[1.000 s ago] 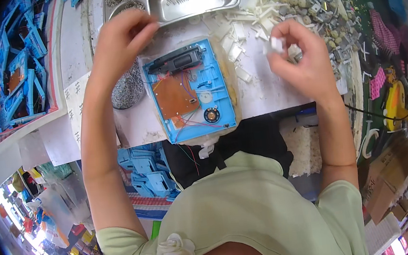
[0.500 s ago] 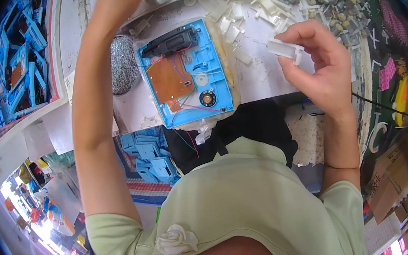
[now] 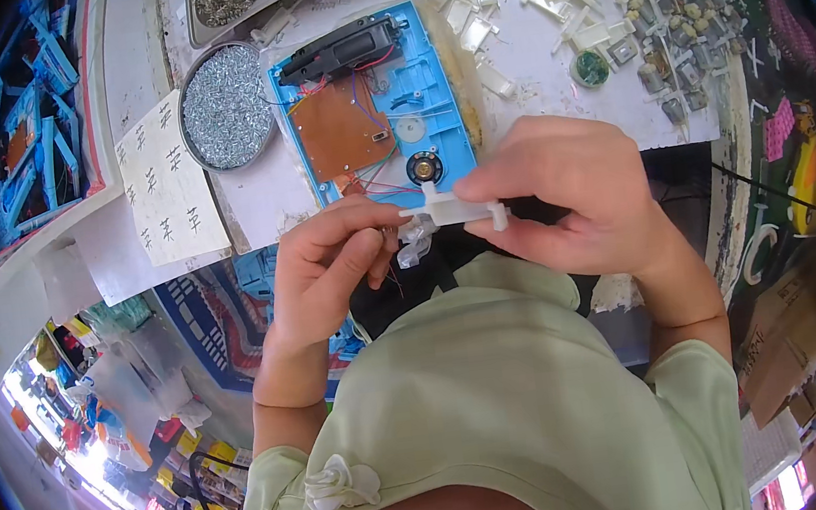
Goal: Assemble internal components of an electronic device, including soldering and screw fastening.
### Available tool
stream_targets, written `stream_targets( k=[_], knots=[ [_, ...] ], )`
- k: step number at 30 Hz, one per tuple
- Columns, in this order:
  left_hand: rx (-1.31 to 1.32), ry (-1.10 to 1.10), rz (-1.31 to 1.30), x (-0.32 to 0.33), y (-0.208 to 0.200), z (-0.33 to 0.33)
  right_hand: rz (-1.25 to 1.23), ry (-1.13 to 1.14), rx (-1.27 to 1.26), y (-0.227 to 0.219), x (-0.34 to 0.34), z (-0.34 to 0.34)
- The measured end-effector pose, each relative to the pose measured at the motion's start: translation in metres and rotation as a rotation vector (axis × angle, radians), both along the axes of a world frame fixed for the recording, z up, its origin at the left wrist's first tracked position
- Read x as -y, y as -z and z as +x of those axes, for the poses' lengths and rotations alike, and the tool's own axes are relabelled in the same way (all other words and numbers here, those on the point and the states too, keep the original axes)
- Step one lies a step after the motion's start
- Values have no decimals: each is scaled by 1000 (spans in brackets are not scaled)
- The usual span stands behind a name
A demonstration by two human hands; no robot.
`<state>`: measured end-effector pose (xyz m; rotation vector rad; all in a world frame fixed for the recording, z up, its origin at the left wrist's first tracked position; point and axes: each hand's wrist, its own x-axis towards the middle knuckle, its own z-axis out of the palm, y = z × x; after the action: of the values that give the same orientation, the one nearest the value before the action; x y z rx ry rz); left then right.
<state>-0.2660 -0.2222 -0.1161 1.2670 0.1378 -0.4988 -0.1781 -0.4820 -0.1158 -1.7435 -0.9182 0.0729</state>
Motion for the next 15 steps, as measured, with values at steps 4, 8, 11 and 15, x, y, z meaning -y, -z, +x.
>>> stream_targets(
  k=[4, 8, 11, 15],
  knots=[
    [11, 84, 52, 4, -2, 4, -100, -98, 122, 3, -2, -6],
    [-142, 117, -1, 12, -11, 13, -110, -90, 104, 11, -2, -11],
    [120, 145, 332, 15, -21, 36, -132, -62, -133, 15, 15, -9],
    [801, 278, 983, 21, -4, 85, 6, 56, -442, 19, 36, -15]
  ],
)
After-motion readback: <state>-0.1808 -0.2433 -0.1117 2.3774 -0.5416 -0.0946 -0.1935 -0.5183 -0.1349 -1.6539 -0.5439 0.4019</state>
